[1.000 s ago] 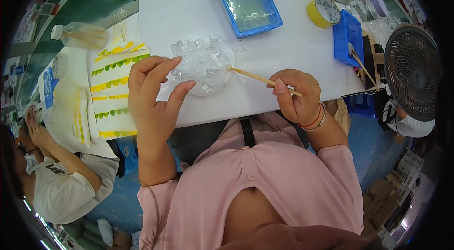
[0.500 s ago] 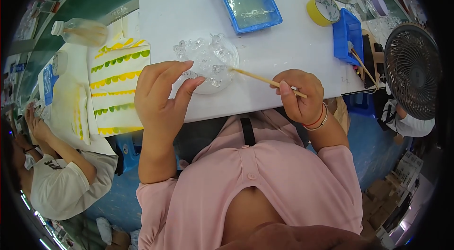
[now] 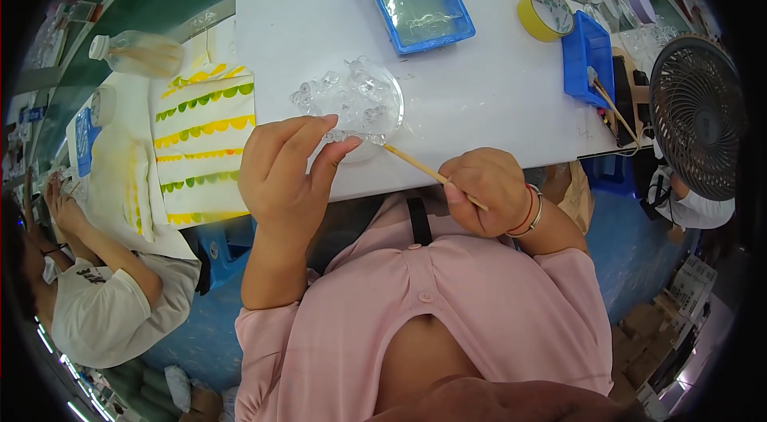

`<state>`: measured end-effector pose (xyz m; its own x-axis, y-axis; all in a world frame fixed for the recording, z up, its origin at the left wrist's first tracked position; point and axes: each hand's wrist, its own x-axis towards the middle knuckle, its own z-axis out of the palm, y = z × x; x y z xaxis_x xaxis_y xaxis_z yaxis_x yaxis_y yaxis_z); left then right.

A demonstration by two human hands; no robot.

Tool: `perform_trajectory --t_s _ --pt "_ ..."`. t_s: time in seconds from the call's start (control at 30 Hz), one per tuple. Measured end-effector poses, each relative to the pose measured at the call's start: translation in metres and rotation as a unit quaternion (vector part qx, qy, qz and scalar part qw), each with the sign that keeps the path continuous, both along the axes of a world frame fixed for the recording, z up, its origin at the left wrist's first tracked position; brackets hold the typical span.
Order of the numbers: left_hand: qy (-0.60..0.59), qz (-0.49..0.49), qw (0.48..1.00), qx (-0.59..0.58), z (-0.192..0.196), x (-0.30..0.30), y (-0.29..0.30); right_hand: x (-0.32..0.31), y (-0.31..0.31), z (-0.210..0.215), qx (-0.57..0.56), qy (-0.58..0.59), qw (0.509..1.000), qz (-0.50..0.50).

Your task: Applying adhesive to clear plastic or glass decorative pieces using a small brush at an assembly line.

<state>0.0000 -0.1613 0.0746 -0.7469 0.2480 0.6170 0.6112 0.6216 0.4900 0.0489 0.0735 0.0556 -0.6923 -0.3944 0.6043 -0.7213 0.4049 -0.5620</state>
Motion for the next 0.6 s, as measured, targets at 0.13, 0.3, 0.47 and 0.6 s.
perform_trajectory --t_s 0.13,0.3,0.47,0.6 --pt "0.01 0.001 1.0 0.012 0.0 0.001 0.003 -0.003 -0.007 -0.005 -0.014 -0.015 1.0 0.01" --pt "-0.001 0.017 1.0 0.018 -0.001 0.002 0.007 -0.007 -0.006 -0.007 -0.033 -0.008 0.999 -0.023" --pt "0.01 0.011 1.0 0.019 0.0 0.002 0.009 -0.008 0.006 0.001 -0.021 -0.048 0.998 -0.038" --pt "0.031 -0.001 0.999 0.019 -0.001 0.0 0.012 -0.011 0.002 0.0 -0.029 -0.051 0.998 -0.033"
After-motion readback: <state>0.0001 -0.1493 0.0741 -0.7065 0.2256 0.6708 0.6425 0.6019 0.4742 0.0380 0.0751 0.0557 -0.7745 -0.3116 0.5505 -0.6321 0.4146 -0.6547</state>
